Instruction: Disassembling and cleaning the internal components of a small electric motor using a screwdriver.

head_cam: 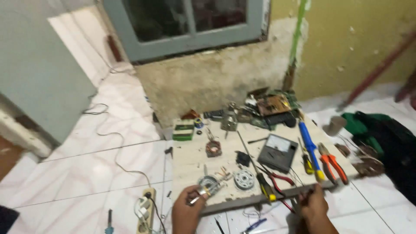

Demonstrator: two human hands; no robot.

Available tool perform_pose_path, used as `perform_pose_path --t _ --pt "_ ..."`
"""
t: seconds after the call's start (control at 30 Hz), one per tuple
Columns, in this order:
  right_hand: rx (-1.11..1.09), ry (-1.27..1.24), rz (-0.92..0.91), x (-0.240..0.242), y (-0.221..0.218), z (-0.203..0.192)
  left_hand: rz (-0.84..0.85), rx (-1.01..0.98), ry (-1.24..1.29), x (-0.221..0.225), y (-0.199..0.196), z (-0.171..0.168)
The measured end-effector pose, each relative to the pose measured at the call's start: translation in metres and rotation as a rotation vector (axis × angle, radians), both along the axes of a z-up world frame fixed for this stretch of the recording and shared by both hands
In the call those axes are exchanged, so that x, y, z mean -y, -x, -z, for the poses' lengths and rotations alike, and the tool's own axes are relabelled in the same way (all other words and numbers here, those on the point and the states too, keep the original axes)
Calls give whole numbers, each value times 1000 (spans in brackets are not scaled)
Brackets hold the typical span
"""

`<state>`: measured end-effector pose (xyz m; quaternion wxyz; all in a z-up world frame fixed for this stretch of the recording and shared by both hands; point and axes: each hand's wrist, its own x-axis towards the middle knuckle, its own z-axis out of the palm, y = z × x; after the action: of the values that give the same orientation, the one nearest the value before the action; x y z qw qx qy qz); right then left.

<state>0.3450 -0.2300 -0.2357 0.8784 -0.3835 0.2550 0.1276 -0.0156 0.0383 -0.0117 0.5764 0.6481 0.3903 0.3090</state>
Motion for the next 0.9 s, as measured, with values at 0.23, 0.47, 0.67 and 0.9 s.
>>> perform_pose_path --t 0.23,0.47,0.67,0.9 --pt "-43 550 -134 -20 81 -145 71 -235 9 15 -4 -29" --pt "-38 544 -190 -9 85 -140 14 169 478 31 -5 -41" --pt "17 441 -4 -1 78 -103 72 636 737 23 -6 8" --pt "703 731 -340 -33 158 -184 171 609 644 41 -9 -10"
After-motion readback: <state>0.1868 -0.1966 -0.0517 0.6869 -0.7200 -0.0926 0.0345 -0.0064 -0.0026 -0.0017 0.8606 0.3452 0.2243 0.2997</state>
